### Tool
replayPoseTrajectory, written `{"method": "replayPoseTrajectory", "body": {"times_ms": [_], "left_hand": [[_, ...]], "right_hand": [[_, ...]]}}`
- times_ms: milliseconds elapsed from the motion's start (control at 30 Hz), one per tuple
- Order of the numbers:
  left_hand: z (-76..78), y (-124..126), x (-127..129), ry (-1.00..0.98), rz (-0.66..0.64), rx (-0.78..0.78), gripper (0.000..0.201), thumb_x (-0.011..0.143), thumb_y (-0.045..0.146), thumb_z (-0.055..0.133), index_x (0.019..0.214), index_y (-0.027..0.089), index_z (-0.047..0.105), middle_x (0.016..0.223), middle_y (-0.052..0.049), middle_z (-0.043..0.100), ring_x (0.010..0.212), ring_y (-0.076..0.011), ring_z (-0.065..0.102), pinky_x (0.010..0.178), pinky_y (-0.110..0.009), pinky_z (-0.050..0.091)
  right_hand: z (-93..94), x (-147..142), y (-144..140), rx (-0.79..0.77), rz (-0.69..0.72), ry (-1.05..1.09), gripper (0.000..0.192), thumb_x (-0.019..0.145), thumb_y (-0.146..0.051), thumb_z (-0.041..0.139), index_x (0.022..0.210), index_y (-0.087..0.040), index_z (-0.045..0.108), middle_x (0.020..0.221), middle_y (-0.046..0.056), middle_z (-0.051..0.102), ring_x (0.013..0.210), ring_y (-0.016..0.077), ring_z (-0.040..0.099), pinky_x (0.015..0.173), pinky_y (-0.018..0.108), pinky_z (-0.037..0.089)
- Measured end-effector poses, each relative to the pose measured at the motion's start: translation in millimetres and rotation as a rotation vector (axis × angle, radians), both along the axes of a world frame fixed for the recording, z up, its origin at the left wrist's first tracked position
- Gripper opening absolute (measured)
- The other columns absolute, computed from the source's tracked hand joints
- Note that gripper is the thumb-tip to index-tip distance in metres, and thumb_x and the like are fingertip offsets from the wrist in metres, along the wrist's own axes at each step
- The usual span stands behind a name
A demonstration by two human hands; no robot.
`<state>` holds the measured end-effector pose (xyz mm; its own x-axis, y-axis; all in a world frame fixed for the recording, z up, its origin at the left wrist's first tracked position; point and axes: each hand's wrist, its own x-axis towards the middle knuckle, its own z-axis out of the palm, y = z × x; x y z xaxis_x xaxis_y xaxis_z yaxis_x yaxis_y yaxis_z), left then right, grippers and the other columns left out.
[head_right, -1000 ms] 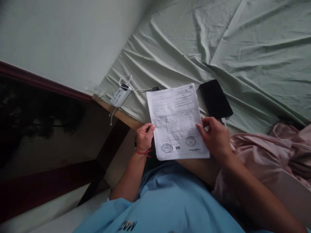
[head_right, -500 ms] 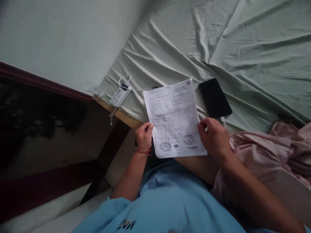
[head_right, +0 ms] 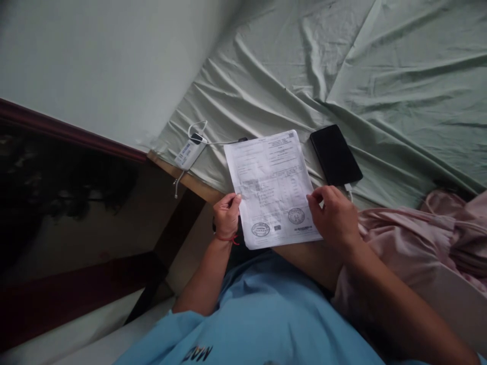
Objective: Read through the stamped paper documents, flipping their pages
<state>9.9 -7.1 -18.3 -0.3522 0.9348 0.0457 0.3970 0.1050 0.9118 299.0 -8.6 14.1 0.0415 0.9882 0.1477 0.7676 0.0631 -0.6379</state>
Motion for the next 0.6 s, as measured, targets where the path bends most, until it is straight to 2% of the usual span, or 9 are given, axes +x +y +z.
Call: {"method": "replayPoseTrajectory", "body": {"times_ms": [167, 300, 400, 600], "left_hand": [[5.3, -0.2, 2.0, 0.029, 0.001, -0.008, 0.033, 0.088, 0.048, 0.066, 0.078, 0.016, 0.071, 0.056, 0.003, 0.049, 0.053, -0.0103, 0.041, 0.054, -0.023, 0.036], [5.0, -0.9, 1.7, 0.033, 0.011, -0.004, 0.034, 0.088, 0.048, 0.066, 0.078, 0.016, 0.071, 0.057, 0.003, 0.049, 0.053, -0.0105, 0.042, 0.054, -0.023, 0.036], [3.4, -1.4, 0.9, 0.031, 0.021, 0.005, 0.034, 0.088, 0.048, 0.066, 0.078, 0.016, 0.070, 0.058, 0.003, 0.049, 0.054, -0.0102, 0.042, 0.055, -0.023, 0.036], [0.3, -2.8, -0.8, -0.030, 0.042, -0.006, 0.033, 0.087, 0.048, 0.069, 0.079, 0.016, 0.071, 0.055, 0.004, 0.047, 0.051, -0.0092, 0.040, 0.051, -0.022, 0.033]], "right_hand": [[1.2, -0.4, -0.4, -0.024, -0.004, -0.046, 0.023, 0.096, -0.039, 0.053, 0.087, -0.020, 0.063, 0.087, 0.006, 0.067, 0.064, 0.0162, 0.052, 0.061, 0.032, 0.035], [1.9, -0.7, -2.2, -0.098, -0.007, -0.203, 0.033, 0.097, -0.050, 0.052, 0.098, -0.021, 0.068, 0.095, 0.008, 0.067, 0.066, 0.0182, 0.053, 0.057, 0.031, 0.028], [1.3, -0.5, -3.0, -0.172, 0.029, -0.263, 0.036, 0.097, -0.054, 0.052, 0.094, -0.021, 0.067, 0.095, 0.008, 0.066, 0.066, 0.0185, 0.054, 0.055, 0.031, 0.025], [-0.9, 2.6, 0.1, -0.162, 0.014, -0.053, 0.028, 0.092, -0.047, 0.060, 0.082, -0.022, 0.061, 0.083, 0.003, 0.066, 0.064, 0.0170, 0.055, 0.058, 0.030, 0.033]]}}
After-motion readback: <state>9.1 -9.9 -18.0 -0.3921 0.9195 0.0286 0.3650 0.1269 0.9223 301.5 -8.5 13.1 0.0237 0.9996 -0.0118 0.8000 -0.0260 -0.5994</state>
